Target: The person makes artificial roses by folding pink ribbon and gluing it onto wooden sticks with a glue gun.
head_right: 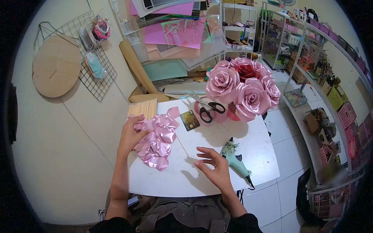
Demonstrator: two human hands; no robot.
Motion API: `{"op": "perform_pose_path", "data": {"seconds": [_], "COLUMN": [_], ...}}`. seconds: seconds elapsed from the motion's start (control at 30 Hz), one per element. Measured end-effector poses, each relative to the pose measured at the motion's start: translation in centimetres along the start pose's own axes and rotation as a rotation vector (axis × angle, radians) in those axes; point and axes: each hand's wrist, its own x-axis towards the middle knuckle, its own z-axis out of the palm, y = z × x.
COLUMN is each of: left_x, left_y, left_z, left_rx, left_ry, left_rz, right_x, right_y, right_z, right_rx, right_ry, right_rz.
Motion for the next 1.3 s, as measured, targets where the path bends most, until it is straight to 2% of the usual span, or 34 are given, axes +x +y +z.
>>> {"op": "perform_pose_path", "data": {"seconds": [0.1,0.17,0.23,0.3,0.33,0.37,0.43,0.47,0.5,0.53,0.57,0.6,0.63,0.67,0.7,0.73,0.77,0.8,0.87,1.0,1.03,1.07,1.1,1.13,1.17,1.23,1.3], "left_x": [-0.7,-1.7,-4.0,-7.6,-9.5,-10.9,-11.8,-12.1,-12.4,-12.6,-12.5,-12.2,-11.9,-11.9,-11.9,-11.8,-11.3,-10.4,-9.4,-8.5,-8.4,-8.3,-8.2,-8.2,-8.2,-8.0,-7.8], "left_y": [1.8,4.0,5.7,7.0,9.2,11.0,11.4,11.6,11.7,11.8,11.7,11.5,11.1,10.5,9.5,8.7,8.3,8.3,7.6,4.7,4.3,3.7,3.1,2.7,2.3,1.5,2.0], "left_z": [-2.0,-2.5,-0.3,3.3,4.5,5.1,5.5,5.4,5.2,5.0,4.8,4.5,4.3,4.2,4.1,3.8,3.3,2.5,0.9,-1.6,-2.1,-2.3,-2.6,-2.8,-2.7,-2.1,-1.7], "left_rx": [0.103,-0.361,-0.381,-0.369,-0.129,0.109,-0.031,-0.037,-0.09,-0.145,-0.154,-0.285,-0.416,-0.426,-0.511,-0.593,-0.603,-0.536,-0.438,-0.335,-0.301,-0.303,-0.283,-0.26,-0.255,-0.265,-0.302], "left_ry": [-0.117,-0.011,0.152,0.123,0.008,-0.102,-0.275,-0.274,-0.386,-0.5,-0.502,-0.673,-0.843,-0.843,-0.895,-0.947,-0.955,-0.84,-0.654,-0.351,-0.277,-0.288,-0.199,-0.107,-0.108,0.082,0.132], "left_rz": [0.028,-0.074,0.148,0.378,0.405,0.433,0.594,0.606,0.646,0.685,0.7,0.745,0.785,0.797,0.716,0.631,0.634,0.523,0.363,0.191,0.107,0.103,0.059,0.013,0.002,0.008,-0.048], "right_x": [0.0,0.2,0.1,0.1,-0.5,-0.2,0.6,0.6,0.6,0.5,0.6,0.4,-0.1,-0.8,-1.3,-1.9,-2.4,-2.7,-3.5,-4.0,-4.1,-4.2,-4.3,-4.4,-4.3,-4.1,-3.6], "right_y": [0.1,-0.4,-1.6,-0.9,-0.8,-0.9,-1.3,-1.7,-1.7,-1.6,-1.5,-1.2,-1.3,-2.1,-2.6,-3.1,-3.3,-3.1,-2.3,0.2,0.5,0.8,0.9,0.8,0.8,1.1,1.4], "right_z": [0.1,0.9,3.3,5.5,6.0,5.8,5.1,4.4,3.7,2.9,2.0,0.8,-0.7,-2.9,-4.8,-6.5,-7.4,-7.7,-8.0,-8.5,-8.5,-8.5,-8.5,-8.6,-8.7,-9.4,-10.6], "right_rx": [0.02,0.06,0.637,0.932,0.884,0.879,1.126,0.989,0.984,0.942,0.895,0.753,0.488,0.152,-0.224,-0.622,-1.018,-1.023,-1.299,-1.238,-1.224,-1.208,-1.205,-1.14,-1.075,-1.157,-1.165], "right_ry": [-0.037,-0.078,-0.25,-0.47,-0.299,-0.294,-0.453,-0.428,-0.417,-0.304,-0.193,-0.039,0.129,0.208,0.328,0.317,0.292,0.296,0.177,0.189,0.214,0.237,0.233,0.301,0.364,0.52,0.685], "right_rz": [-0.006,0.004,0.136,0.305,0.573,0.565,0.352,0.314,0.309,0.198,0.08,-0.061,-0.163,-0.275,-0.245,-0.224,-0.189,-0.179,-0.037,0.02,-0.038,-0.097,-0.087,-0.083,-0.08,-0.128,-0.083]}}
